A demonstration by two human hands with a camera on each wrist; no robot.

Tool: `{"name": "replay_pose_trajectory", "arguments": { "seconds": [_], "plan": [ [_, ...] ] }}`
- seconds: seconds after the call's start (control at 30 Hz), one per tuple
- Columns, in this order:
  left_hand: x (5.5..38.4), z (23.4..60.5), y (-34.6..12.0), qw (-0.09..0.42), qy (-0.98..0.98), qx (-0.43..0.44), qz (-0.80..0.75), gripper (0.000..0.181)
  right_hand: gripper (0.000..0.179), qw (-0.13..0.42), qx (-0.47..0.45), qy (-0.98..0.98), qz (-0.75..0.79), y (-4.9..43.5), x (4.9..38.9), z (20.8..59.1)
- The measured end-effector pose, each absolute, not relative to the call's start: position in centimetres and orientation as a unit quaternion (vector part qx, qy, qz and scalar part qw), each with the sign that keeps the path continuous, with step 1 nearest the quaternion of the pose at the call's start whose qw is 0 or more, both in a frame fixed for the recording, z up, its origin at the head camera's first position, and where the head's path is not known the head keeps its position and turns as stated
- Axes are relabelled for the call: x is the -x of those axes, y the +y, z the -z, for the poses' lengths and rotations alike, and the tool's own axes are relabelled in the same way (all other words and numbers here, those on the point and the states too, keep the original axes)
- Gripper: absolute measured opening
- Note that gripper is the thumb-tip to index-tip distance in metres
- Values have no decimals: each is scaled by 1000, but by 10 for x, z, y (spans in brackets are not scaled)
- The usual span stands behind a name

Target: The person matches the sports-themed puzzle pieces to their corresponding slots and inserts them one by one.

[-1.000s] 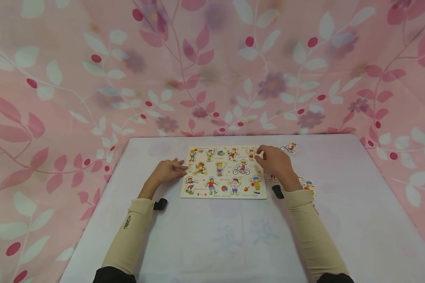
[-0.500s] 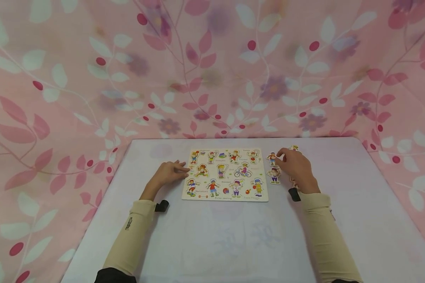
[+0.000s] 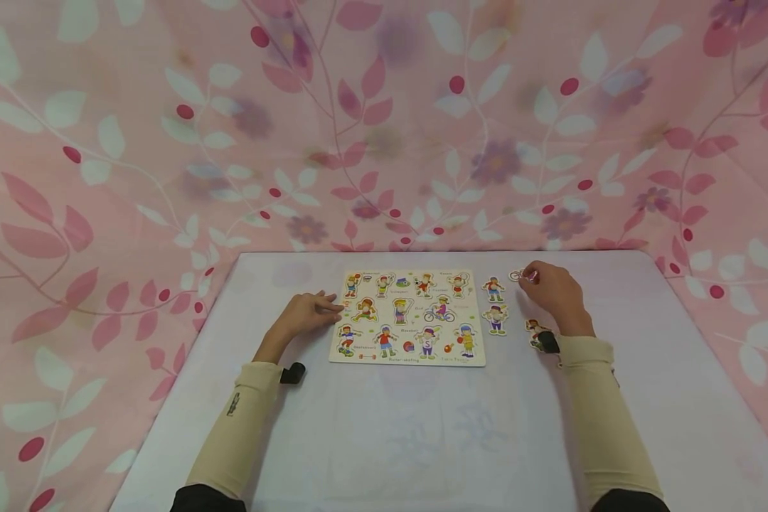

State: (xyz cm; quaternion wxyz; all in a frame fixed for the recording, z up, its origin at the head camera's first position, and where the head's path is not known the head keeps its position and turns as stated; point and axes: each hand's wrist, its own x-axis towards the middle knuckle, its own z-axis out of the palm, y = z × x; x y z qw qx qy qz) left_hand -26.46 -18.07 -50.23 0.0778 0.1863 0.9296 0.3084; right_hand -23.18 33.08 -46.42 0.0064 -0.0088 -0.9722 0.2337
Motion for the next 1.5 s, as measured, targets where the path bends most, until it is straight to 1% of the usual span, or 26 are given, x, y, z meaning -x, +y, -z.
{"name": "replay_pose_trajectory", "arguments": {
  "seconds": [0.2,0.43,0.53,0.77,0.97,1.23,1.5],
  "plan": [
    [264,501,-180,76,930,-187,-308,25,25,8,12,-969,-245,338,241,470],
    [264,501,-180,77,932,-184,-304,24,31,-27,28,-968,-247,348,254,476],
    [264,501,-179,78,932,-184,-303,25,31,-32,36,-968,-246,351,258,478],
    [264,501,-179,76,931,-185,-306,24,30,-34,37,-969,-244,355,262,480],
    [266,503,-180,72,930,-189,-306,24,34,-47,46,-970,-234,356,266,481],
    [267,505,-181,72,931,-189,-302,24,31,-43,42,-971,-232,354,267,478],
    [266,503,-180,77,932,-188,-300,25,28,-45,41,-970,-233,355,267,483]
  ]
}}
